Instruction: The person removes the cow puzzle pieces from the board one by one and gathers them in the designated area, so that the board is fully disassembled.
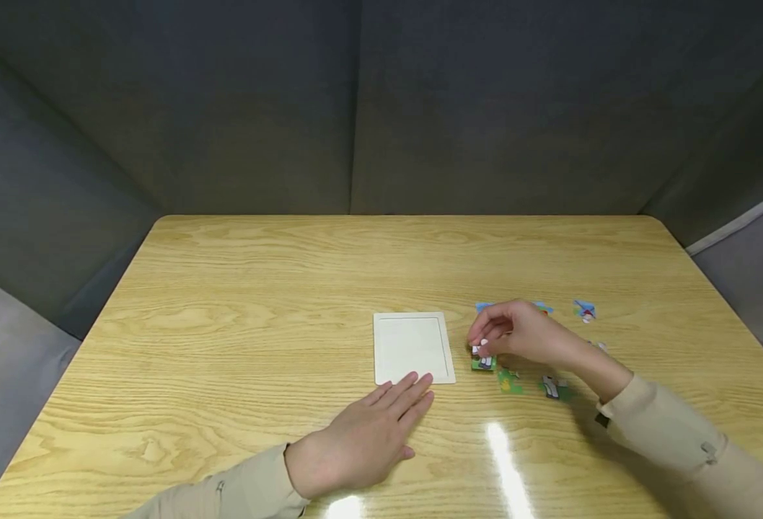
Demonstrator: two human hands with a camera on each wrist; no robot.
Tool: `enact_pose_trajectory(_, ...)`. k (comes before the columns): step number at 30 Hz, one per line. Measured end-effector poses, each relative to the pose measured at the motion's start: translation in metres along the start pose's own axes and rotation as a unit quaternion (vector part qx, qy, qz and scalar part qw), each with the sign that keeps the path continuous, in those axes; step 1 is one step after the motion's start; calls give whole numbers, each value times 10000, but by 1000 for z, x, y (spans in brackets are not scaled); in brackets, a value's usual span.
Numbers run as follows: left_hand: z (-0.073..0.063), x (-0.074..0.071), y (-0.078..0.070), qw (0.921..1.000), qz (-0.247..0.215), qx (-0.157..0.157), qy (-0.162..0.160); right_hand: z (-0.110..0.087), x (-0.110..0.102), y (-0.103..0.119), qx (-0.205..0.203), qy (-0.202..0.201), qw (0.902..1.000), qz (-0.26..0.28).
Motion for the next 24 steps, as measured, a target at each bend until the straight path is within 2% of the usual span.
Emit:
enact_pose_trajectory(10, -1, 0, 0, 10000, -15, 39, -49, -36, -41, -41, 388, -383, 9982, -250)
enact_pose_trajectory(18, -1, -1, -1, 9999, -119, 51, -104, -64, -64, -75, 436, -619, 9957, -537)
enact_pose_trajectory(22, -1, -1, -1, 9998, -157, 68, -106, -79, -72, -92, 504, -629, 9946, -658)
enact_pose_trajectory(24, -1, -1, -1, 9998, -171, 74, -94, -84, -73, -100, 583, -513, 9950, -628)
Point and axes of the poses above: each hand's wrist, its own z-axis towards the middle knuckle, its own x-axis out of the palm, y = z × x, the point moved 9 cm from there along z, towards the middle knuckle, and after that the axes turned 11 degrees about x, right-handed, at the moved point
